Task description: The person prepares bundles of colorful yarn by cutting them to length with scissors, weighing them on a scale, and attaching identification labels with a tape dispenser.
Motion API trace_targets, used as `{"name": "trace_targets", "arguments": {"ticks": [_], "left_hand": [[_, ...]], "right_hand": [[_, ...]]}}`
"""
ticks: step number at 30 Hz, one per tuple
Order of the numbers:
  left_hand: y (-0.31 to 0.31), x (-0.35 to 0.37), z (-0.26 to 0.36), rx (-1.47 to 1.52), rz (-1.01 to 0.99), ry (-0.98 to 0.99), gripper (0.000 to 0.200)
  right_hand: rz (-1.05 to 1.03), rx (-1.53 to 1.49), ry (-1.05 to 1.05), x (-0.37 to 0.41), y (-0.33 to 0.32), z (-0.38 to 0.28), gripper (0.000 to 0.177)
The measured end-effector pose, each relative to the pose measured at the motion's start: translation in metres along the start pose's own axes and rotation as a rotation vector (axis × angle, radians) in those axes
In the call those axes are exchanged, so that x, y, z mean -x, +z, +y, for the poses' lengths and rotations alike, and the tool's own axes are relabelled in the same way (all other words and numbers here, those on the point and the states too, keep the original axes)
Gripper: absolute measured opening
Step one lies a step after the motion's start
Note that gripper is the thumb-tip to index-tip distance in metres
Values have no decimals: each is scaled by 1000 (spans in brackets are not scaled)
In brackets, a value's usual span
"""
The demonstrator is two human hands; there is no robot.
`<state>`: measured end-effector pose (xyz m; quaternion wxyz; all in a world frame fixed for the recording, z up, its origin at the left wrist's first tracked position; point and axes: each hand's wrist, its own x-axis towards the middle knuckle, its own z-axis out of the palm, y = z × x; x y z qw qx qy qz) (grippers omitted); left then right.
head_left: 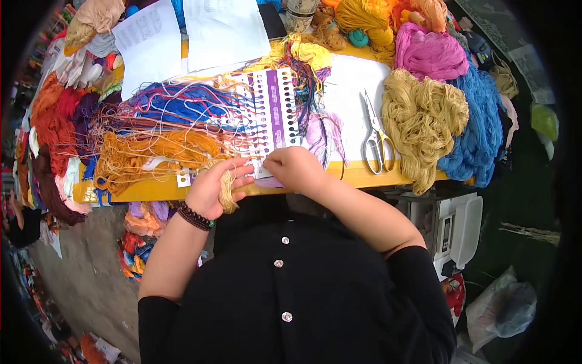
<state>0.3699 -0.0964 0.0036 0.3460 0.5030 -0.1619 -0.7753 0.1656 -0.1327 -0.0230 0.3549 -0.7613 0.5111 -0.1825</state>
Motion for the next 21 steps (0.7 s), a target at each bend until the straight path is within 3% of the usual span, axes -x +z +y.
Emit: {"name": "trace_targets", "arguments": {"ticks": [4, 12, 14, 18, 20, 21], "left_hand": [[13, -1, -11, -5, 67, 124, 30], [22, -26, -30, -287, 191, 348, 19], [21, -28, -30, -351, 222, 357, 19], [11, -34, -32, -502, 215, 409, 20], [0, -35, -32, -610, 218, 555, 21], [0, -32, -28, -674, 237, 636, 21]], "right_hand": [[-122, -66, 186, -3, -12, -13, 26], [-181, -211, 226, -5, -13, -8, 27], [-66, -75, 67, -5, -6, -7, 28], [-110, -97, 68, -4, -6, -4, 22], [-194, -464, 245, -3, -7, 0, 16], [-194, -466, 246, -3, -6, 4, 16]]}}
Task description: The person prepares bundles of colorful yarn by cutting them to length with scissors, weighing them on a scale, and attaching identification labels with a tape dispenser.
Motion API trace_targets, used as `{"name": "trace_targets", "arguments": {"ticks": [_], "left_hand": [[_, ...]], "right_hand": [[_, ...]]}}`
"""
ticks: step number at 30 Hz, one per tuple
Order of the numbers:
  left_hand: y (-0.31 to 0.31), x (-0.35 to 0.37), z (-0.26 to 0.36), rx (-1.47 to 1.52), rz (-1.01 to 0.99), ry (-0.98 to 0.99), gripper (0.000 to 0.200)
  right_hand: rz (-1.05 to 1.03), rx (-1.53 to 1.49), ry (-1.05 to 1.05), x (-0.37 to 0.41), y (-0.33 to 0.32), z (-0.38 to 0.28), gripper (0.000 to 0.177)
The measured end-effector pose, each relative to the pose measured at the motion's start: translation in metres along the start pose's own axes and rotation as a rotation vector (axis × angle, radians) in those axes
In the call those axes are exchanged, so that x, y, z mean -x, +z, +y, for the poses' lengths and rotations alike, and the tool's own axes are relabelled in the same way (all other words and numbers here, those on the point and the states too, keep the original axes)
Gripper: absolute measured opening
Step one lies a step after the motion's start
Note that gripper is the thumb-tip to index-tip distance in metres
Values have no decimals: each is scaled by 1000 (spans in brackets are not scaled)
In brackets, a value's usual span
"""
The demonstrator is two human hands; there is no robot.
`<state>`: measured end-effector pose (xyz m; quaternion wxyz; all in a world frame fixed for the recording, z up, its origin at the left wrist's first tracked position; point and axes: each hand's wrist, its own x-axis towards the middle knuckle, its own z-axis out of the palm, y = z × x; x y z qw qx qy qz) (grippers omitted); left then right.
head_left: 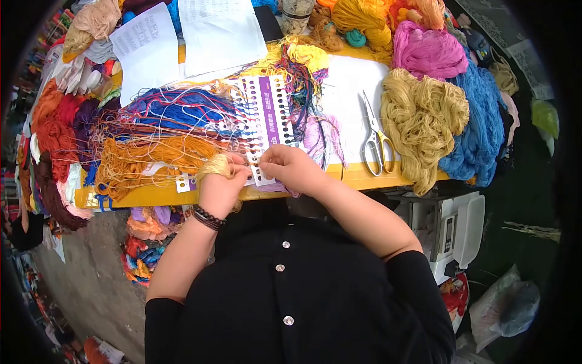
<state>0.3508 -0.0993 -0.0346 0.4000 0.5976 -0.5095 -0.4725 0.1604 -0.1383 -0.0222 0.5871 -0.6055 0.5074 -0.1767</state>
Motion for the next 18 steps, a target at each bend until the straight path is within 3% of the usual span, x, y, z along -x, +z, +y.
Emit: {"name": "trace_targets", "arguments": {"ticks": [2, 4, 5, 8, 9, 11, 12, 14, 16, 18], "left_hand": [[-4, 2, 15, 106, -14, -56, 19], [-6, 5, 28, 481, -88, -267, 17], [-6, 4, 25, 642, -120, -263, 18], [-3, 6, 34, 761, -138, -328, 20], [-1, 6, 34, 653, -127, -343, 23], [4, 4, 29, 481, -153, -300, 34], [8, 6, 30, 410, -187, -259, 37], [8, 6, 22, 279, -307, -106, 40], [-11, 7, 19, 155, -151, 15, 36], [-36, 7, 37, 412, 31, -155, 31]], "right_hand": [[-46, -32, -69, -1, 0, 7, 16], [-23, -2, -63, 0, 1, 4, 16], [-1, 30, -58, 1, 2, 1, 16], [-14, 5, 41, 8, -2, -15, 17], [-16, 7, 40, 6, -1, -13, 17], [-101, -597, 60, 2, -3, -7, 18], [-124, -728, 111, 4, -7, -11, 19], [-128, -665, 107, 1, -8, -7, 21], [-132, -608, 107, 3, -4, -7, 23], [-103, -263, 106, 8, 2, -16, 28]]}}
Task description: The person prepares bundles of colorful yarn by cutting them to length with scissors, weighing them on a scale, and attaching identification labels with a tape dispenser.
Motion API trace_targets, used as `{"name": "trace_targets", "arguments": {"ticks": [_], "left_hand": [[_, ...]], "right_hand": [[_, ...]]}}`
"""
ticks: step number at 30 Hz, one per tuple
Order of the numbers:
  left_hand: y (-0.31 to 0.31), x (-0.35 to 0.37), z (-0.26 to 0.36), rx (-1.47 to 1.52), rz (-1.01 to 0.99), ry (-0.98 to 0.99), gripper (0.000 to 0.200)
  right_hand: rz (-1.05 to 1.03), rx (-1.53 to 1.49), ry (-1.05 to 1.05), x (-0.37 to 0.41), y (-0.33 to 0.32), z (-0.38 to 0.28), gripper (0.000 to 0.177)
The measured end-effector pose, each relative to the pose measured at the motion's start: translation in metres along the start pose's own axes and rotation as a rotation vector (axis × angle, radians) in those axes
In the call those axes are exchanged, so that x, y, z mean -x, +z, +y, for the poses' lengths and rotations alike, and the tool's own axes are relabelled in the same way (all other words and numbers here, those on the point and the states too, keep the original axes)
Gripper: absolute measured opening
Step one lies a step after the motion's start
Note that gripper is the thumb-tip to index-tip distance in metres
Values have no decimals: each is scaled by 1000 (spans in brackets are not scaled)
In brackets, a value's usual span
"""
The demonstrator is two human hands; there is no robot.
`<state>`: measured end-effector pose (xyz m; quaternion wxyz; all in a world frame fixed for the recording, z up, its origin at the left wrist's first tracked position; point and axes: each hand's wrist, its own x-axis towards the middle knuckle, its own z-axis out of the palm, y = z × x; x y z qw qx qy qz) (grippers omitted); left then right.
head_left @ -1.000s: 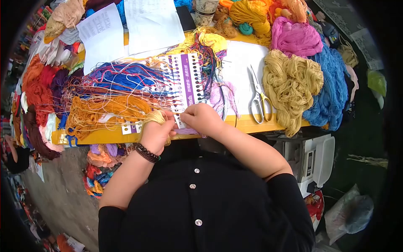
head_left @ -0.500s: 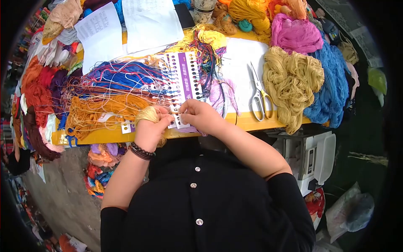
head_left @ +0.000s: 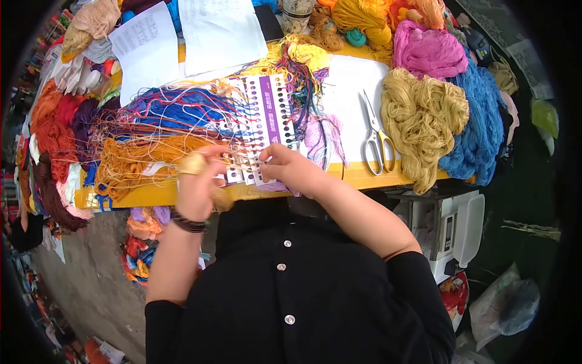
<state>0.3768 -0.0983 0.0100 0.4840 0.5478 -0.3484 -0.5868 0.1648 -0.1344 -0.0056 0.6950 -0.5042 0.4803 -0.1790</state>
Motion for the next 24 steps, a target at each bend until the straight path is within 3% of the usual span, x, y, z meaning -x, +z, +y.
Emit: {"name": "trace_targets", "arguments": {"ticks": [1, 3, 6, 9, 11, 14, 16, 18, 20, 24], "left_hand": [[-9, 1, 14, 142, 93, -76, 31], [-41, 6, 38, 164, -10, -6, 32], [-122, 5, 71, 289, -103, 306, 35], [-118, 9, 105, 366, 372, 550, 37], [-151, 0, 77, 336, 233, 354, 38], [-87, 19, 31, 340, -143, 103, 37], [-45, 42, 23, 186, -273, -90, 37], [-16, 52, 21, 315, -392, -77, 42], [4, 55, 26, 312, -361, -34, 47], [12, 60, 28, 239, -360, 1, 46]], "right_hand": [[-15, 76, -17, -1, 0, 1, 30], [-18, 87, -23, -3, 0, 4, 30], [-30, 113, -25, -4, -2, 3, 29], [-34, 144, -21, 0, 0, -1, 29], [-23, 168, -24, 3, 3, -8, 29], [91, 130, -354, 11, 19, -9, 15], [73, 182, -456, 32, 35, -41, 11], [12, 211, -667, 38, 44, -54, 13], [-150, -90, -367, 44, 56, -60, 15], [-156, -175, -304, 44, 55, -55, 16]]}}
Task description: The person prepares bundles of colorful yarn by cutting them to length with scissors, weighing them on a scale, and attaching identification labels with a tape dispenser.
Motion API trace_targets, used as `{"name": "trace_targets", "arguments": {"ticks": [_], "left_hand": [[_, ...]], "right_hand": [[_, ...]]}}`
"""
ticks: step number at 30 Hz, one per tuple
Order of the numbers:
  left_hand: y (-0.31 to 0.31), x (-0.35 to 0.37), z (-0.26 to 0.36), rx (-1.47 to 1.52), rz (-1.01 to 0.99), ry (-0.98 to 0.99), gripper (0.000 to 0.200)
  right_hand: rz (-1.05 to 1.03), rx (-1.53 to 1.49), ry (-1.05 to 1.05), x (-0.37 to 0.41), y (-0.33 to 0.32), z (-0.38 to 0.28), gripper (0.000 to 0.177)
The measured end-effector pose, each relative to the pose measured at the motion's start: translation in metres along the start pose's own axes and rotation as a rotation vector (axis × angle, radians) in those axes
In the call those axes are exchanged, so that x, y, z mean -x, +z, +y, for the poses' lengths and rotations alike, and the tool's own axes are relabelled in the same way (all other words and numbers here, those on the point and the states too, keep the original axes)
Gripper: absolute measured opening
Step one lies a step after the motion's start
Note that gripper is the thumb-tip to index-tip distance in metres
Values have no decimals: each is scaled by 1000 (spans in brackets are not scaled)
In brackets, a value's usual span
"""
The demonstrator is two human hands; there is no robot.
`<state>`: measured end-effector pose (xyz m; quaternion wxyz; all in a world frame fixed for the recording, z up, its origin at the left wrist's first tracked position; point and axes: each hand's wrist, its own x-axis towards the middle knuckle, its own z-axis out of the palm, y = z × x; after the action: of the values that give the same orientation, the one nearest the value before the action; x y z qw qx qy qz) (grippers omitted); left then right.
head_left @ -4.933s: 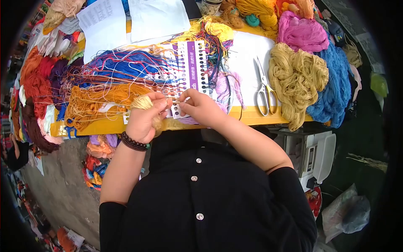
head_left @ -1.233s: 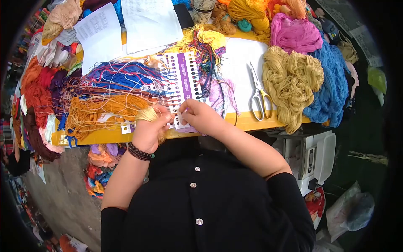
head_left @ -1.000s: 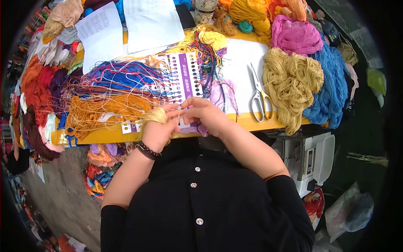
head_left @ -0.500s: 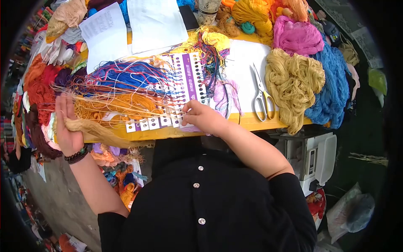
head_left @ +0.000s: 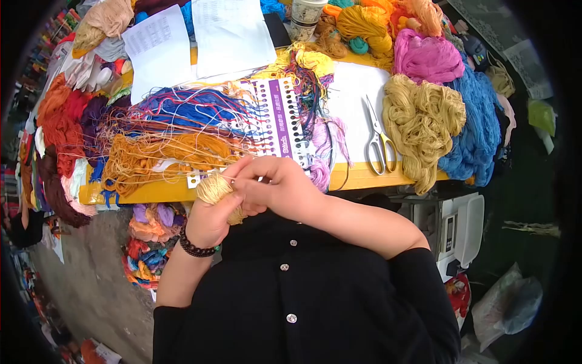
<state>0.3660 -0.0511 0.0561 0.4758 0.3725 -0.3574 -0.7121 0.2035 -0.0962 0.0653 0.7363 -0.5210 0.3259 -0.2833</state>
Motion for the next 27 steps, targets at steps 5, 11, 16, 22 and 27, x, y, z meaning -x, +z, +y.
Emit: {"name": "trace_targets", "arguments": {"ticks": [5, 11, 16, 22, 27], "left_hand": [[-62, 17, 3, 248, 144, 158, 43], [-113, 33, 29, 206, 448, 206, 39], [-33, -22, -6, 43, 64, -280, 34], [-22, -52, -32, -60, 148, -511, 38], [0, -59, -44, -120, 261, -350, 28]], "right_hand": [[205, -256, -349, 38, -85, -66, 11], [1358, 736, -783, 117, -192, -141, 14], [391, 784, -160, 26, -96, 5, 22], [242, 724, 114, -5, -82, 64, 23], [236, 348, 336, -5, -83, 57, 22]]}}
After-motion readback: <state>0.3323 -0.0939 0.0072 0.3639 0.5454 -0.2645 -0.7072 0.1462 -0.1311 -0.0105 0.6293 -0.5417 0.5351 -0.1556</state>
